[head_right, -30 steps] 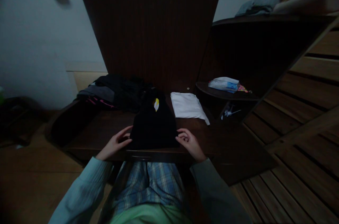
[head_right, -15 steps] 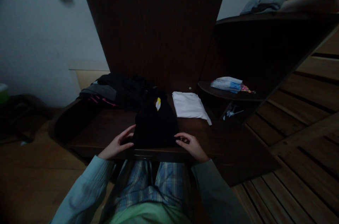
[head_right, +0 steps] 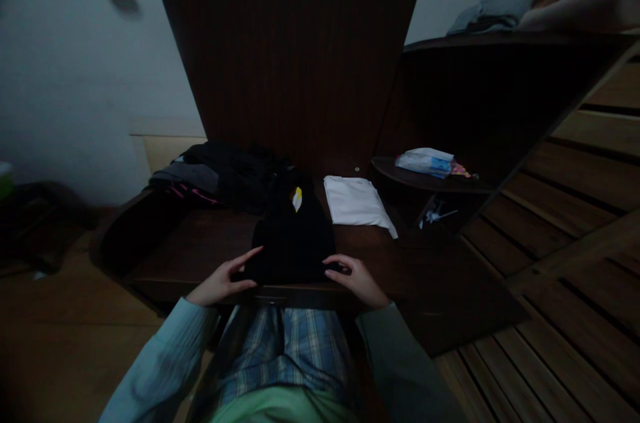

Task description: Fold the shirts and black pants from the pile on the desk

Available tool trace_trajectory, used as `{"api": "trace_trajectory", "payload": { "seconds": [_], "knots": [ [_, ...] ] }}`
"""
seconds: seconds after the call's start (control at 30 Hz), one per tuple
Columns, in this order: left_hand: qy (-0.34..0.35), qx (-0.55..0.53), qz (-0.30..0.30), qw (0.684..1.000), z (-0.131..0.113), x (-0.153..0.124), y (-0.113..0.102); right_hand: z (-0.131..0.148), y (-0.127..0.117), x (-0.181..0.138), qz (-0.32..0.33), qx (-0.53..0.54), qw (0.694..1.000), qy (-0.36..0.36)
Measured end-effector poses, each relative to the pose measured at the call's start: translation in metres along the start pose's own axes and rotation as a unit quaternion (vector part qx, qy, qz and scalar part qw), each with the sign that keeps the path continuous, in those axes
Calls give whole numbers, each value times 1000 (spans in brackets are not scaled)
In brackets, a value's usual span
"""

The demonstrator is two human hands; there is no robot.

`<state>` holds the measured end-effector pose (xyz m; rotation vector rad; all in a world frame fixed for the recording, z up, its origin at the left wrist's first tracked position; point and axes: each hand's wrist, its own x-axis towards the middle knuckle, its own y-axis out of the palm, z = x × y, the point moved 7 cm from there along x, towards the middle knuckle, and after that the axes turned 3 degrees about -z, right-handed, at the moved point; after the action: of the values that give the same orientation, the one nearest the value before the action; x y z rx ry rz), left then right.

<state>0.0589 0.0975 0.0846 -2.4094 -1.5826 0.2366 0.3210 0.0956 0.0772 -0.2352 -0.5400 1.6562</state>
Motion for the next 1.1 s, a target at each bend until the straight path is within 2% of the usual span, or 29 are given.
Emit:
{"api": "trace_trajectory", "payload": {
  "seconds": [0.13,0.27,0.57,0.67,0.8,0.97,1.1],
  "knots": [
    [14,46,-30,998,1,2,-4,-4,-2,1,-42,-9,999,11],
    [33,82,-83,993,6,4,-9,-5,-1,2,-42,-6,999,2],
    [25,136,-74,988,5,4,-4,-3,4,2,-10,-71,997,-23],
    [26,148,-75,986,5,6,-3,-1,7,1,-33,-110,993,-27],
    [14,185,-118,975,5,6,0,-2,9,-1,-72,-140,987,-21],
    [-22,265,-128,955,5,-11,14,-3,9,-21,-92,-207,972,-58],
    [63,314,-155,935,-1,-32,23,6,6,-48,-137,-295,940,-101]
  ]
}}
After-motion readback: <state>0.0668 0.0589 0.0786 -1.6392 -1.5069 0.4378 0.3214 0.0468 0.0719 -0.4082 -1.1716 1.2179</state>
